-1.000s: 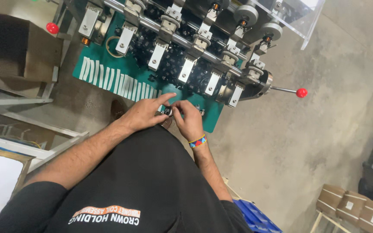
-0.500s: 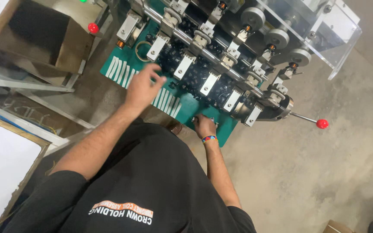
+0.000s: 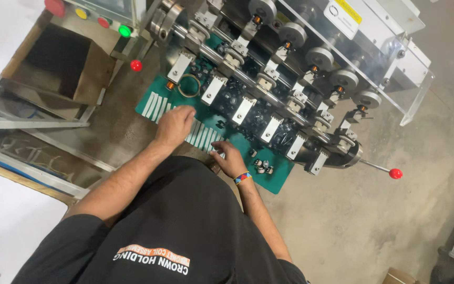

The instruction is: The person carries a box of small black coil components to a multi-station assembly machine, places the components into the machine's stations, and pulls the machine lever to process them. They repeatedly pick up individual components, fit them into the machine, and set processed pieces on the work surface.

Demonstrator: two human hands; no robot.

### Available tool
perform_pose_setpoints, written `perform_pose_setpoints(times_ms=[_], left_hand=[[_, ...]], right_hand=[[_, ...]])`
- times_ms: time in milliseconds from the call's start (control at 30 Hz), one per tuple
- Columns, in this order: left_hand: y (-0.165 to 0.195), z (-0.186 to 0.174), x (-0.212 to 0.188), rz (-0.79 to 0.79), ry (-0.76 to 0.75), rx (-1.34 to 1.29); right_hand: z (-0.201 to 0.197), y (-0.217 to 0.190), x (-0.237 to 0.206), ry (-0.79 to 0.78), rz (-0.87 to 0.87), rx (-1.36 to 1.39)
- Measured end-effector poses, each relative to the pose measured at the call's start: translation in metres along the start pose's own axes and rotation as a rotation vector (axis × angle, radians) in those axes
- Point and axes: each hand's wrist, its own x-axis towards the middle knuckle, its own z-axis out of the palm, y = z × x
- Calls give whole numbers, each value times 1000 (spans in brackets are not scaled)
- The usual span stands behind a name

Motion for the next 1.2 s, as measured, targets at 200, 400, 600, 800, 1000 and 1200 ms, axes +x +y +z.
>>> perform_pose_setpoints(times_ms=[200, 400, 600, 800, 1000, 1200], left_hand=[[-42, -24, -24, -106, -266, -19], [-68, -69, -20, -91, -445, -12], [-49, -128, 2, 8, 44, -144], [-21, -129, 27, 105, -651, -469], [-3, -68, 17, 56, -853, -753], [23, -8, 13, -419, -708, -1131]], right_hand=[[36, -72, 90, 199, -218, -61], [82, -124, 167, -26, 451, 1065], [80, -126, 156, -49, 481, 1133], [40, -99, 67, -486, 593, 1300], [10, -67, 4, -523, 479, 1453], [-9, -64, -34, 117, 371, 954]])
